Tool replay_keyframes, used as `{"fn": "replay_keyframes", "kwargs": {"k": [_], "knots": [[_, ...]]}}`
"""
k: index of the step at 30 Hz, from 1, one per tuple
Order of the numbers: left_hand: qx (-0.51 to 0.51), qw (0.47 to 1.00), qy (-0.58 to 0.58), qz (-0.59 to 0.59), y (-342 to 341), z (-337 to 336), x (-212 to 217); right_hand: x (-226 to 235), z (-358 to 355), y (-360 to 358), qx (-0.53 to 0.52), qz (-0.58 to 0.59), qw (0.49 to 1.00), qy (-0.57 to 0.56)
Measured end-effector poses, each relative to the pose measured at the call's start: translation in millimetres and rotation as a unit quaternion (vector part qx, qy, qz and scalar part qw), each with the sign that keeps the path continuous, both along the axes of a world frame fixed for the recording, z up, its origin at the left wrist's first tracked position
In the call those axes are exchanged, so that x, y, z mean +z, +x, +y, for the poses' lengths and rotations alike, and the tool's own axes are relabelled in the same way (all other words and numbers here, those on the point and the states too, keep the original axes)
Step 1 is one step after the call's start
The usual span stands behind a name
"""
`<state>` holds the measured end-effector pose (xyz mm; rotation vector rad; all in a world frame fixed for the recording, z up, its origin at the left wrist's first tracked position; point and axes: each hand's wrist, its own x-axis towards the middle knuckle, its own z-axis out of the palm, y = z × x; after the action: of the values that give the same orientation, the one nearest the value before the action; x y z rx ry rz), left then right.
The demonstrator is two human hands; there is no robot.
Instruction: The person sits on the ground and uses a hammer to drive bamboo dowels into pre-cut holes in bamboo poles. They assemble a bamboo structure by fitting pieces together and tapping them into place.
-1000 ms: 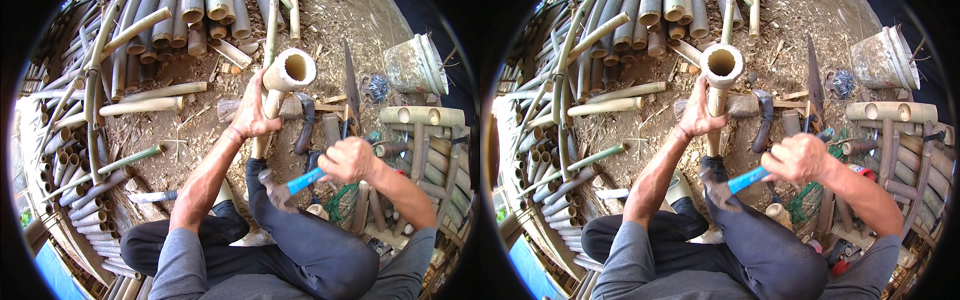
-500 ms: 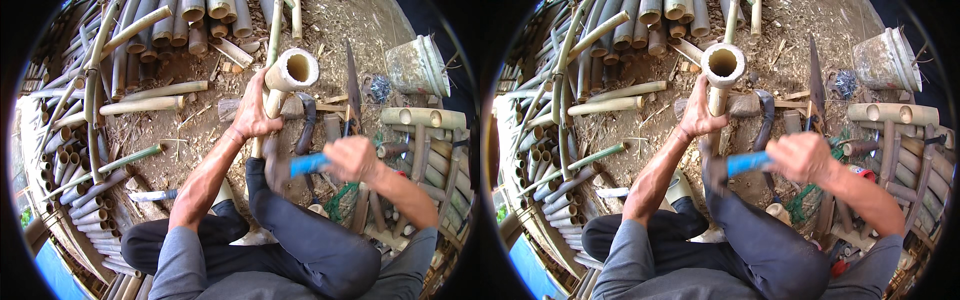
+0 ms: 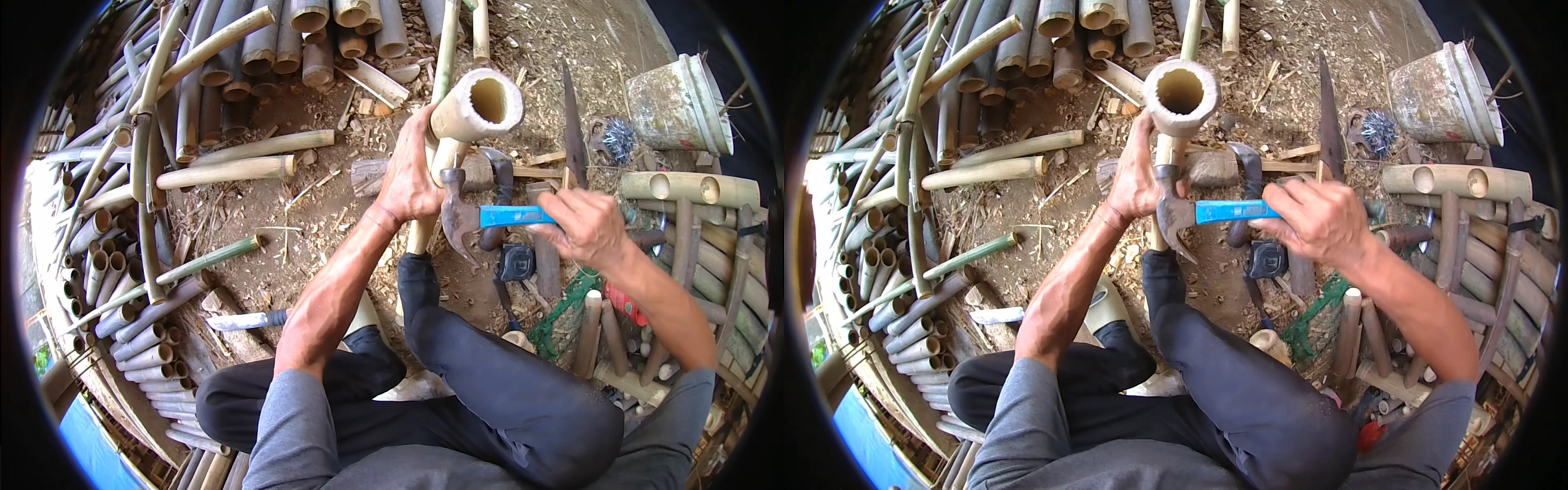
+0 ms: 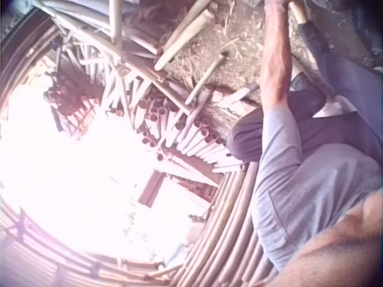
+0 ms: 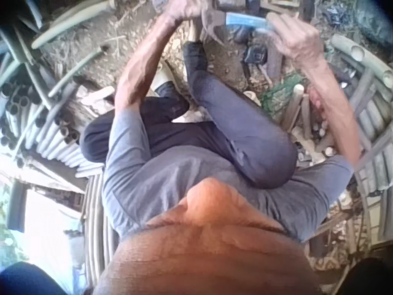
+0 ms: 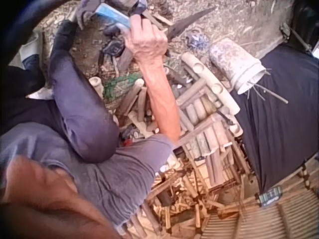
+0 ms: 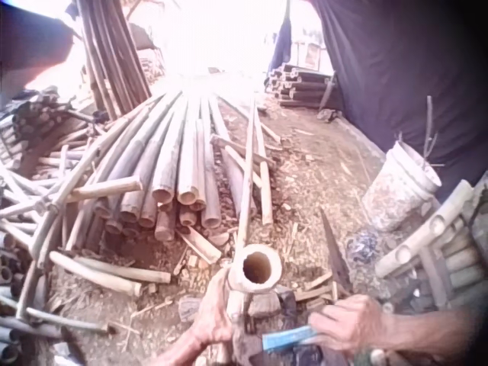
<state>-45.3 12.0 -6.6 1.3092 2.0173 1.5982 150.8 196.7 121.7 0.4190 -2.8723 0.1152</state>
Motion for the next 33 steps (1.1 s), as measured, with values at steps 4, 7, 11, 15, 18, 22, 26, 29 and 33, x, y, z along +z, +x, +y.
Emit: {"fn": "replay_keyframes", "kwargs": {"k": [4,7,11,15,18,22,26,29,33], "knots": [[-0.014,1.0,-0.009,-0.01,3,2,6,16,-21,19,0.065,-0.078,0.994,-0.028],[-0.007,1.0,-0.015,-0.027,5,5,10,12,-19,20,0.203,-0.053,0.978,0.016],[0.005,1.0,0.023,0.017,4,2,-1,-4,-1,7,-0.018,0.002,1.0,-0.012],[-0.002,1.0,-0.021,-0.014,4,1,5,14,-27,20,0.175,-0.085,0.981,-0.016],[0.021,0.999,0.024,0.02,5,6,5,-2,3,6,-0.016,0.003,0.999,0.038],[0.023,1.0,0.012,0.017,2,1,-4,4,-11,12,0.012,-0.037,0.999,-0.021],[0.02,1.0,0.004,0.017,5,7,6,6,-7,15,0.135,-0.027,0.989,0.052],[0.041,0.999,0.008,0.025,5,7,-3,-1,7,-1,-0.038,0.016,0.999,0.005],[0.027,0.999,-0.013,0.024,4,3,2,21,-22,12,0.117,-0.067,0.991,0.004]]}}
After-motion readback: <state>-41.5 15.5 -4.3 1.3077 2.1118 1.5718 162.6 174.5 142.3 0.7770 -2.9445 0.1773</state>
